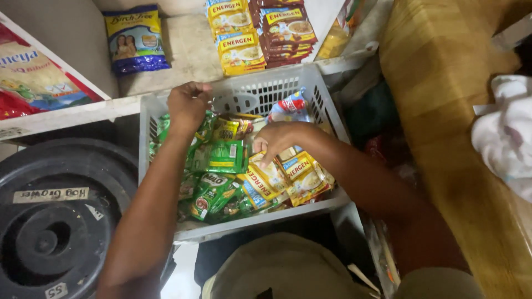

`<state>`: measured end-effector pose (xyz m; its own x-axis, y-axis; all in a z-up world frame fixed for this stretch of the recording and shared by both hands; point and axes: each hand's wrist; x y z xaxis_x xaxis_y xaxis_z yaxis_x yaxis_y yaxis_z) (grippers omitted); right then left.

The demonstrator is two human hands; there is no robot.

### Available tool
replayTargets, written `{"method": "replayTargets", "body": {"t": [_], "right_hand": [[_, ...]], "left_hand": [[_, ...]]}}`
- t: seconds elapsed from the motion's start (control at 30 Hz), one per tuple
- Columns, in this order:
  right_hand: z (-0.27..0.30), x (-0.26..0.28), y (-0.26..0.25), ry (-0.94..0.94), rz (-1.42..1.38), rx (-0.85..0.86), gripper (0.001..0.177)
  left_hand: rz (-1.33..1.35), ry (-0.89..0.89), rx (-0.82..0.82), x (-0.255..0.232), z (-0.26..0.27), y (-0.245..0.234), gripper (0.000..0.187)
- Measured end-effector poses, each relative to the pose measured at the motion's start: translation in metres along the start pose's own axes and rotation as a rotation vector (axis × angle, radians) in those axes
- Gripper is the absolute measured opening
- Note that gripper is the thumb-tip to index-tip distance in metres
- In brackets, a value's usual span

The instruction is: The person repeatedly picks packets of Energen, Milo, and Kopiko from a white plastic crate and places them onto a wooden shelf, stacking them in neat rows. The person handles the packets one at a time, occasionally adjusting the alignment of the stacks on the shelf.

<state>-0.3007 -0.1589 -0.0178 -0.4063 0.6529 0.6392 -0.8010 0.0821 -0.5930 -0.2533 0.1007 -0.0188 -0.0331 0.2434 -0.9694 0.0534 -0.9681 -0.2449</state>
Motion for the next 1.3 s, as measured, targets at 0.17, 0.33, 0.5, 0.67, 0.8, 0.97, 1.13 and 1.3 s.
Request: {"method": "replayTargets", "body": {"t": [0.17, 0.33, 0.5, 0.67, 0.8, 0.97, 1.13, 1.3], "right_hand": [[0.021, 0.040, -0.004, 0.089, 0.107, 0.108, 0.066], [0.032, 0.044, -0.009, -0.005, 0.008, 0.213, 0.058], [0.056, 0.046, -0.032, -0.273, -0.144, 0.025, 0.044], [0.051, 0.046, -0.037, -0.341, -0.761, -0.508, 0.042], [0.046, 0.047, -0.045, -0.413, -1.067, -1.012, 0.044], [0.048, 0.053, -0.040, -0.490, -0.974, -1.133, 0.042], [0.049, 0.051, -0.035, -0.572, -0.830, -1.100, 0.050], [0.041, 0.041, -0.035, -0.435, -0.960, -1.076, 0.046]], "left_hand": [[0.039, -0.025, 0.086, 0.005, 0.000, 0.009, 0.007], [0.281, -0.005, 0.292, 0.002, 0.009, 0.005, 0.008], [0.502, -0.339, 0.467, -0.025, 0.018, -0.006, 0.048], [0.850, -0.483, 0.531, -0.062, 0.037, -0.013, 0.085], [1.023, -0.228, 0.767, -0.048, 0.035, -0.006, 0.105], [0.710, -0.104, 0.483, -0.082, 0.062, 0.024, 0.042], [0.621, 0.011, 0.251, -0.076, 0.058, 0.036, 0.024], [0.480, 0.109, 0.254, -0.088, 0.058, 0.027, 0.024]]}}
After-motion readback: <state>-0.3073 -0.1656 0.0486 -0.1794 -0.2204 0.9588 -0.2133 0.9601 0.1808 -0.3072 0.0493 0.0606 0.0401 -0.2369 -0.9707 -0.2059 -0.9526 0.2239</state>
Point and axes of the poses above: each hand's wrist, its own z-axis away from the middle knuckle, its own y-axis out of the palm, x = y × z, and after that the axes turned 7 degrees about -y, right-handed
